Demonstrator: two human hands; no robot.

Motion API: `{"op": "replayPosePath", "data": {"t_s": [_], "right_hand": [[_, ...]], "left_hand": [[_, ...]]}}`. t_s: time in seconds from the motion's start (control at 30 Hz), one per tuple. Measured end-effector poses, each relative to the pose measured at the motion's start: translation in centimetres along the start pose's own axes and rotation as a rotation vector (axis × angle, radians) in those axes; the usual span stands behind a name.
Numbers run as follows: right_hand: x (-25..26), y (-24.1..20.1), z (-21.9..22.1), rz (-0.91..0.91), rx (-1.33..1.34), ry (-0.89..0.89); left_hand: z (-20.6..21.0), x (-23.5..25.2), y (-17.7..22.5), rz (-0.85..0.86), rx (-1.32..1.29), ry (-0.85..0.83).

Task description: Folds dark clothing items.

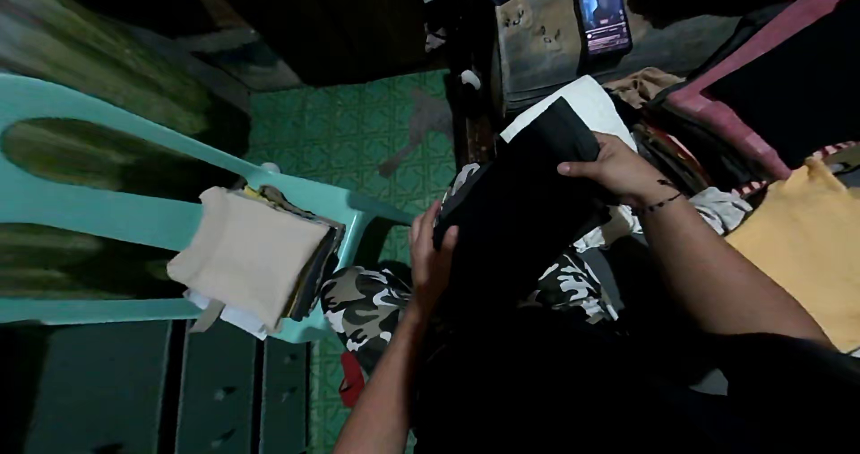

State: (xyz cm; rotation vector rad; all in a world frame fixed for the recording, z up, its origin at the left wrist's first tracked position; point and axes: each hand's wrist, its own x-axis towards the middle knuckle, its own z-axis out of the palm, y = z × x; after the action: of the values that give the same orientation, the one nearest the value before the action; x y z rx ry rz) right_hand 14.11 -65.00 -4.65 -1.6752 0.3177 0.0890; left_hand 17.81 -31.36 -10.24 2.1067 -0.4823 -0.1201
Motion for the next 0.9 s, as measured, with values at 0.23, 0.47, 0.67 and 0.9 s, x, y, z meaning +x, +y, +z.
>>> {"op": "replayPosePath", "data": {"t_s": [0.23, 0.47, 0.67, 0.9], "right_hand": [[0.2, -0.6, -0.1, -0.022, -0.058, 0.006], [1.4, 0.3, -0.7, 0.006, -0.099, 0.024], [2.8, 2.9, 0.0, 0.125, -0.105, 0.019], [1.6, 0.6, -0.9, 0.160, -0.018, 0.014]], "left_hand": [[-2.5, 1.9, -3.4, -0.203, -0.016, -0.307], [-3.7, 2.0, -2.6, -0.141, -0.301, -0.230], [-3.8, 1.9, -2.9, -0.216, -0.199, -0.255], [-2.4, 0.4, -0.5, -0.018, 0.155, -0.003]]}}
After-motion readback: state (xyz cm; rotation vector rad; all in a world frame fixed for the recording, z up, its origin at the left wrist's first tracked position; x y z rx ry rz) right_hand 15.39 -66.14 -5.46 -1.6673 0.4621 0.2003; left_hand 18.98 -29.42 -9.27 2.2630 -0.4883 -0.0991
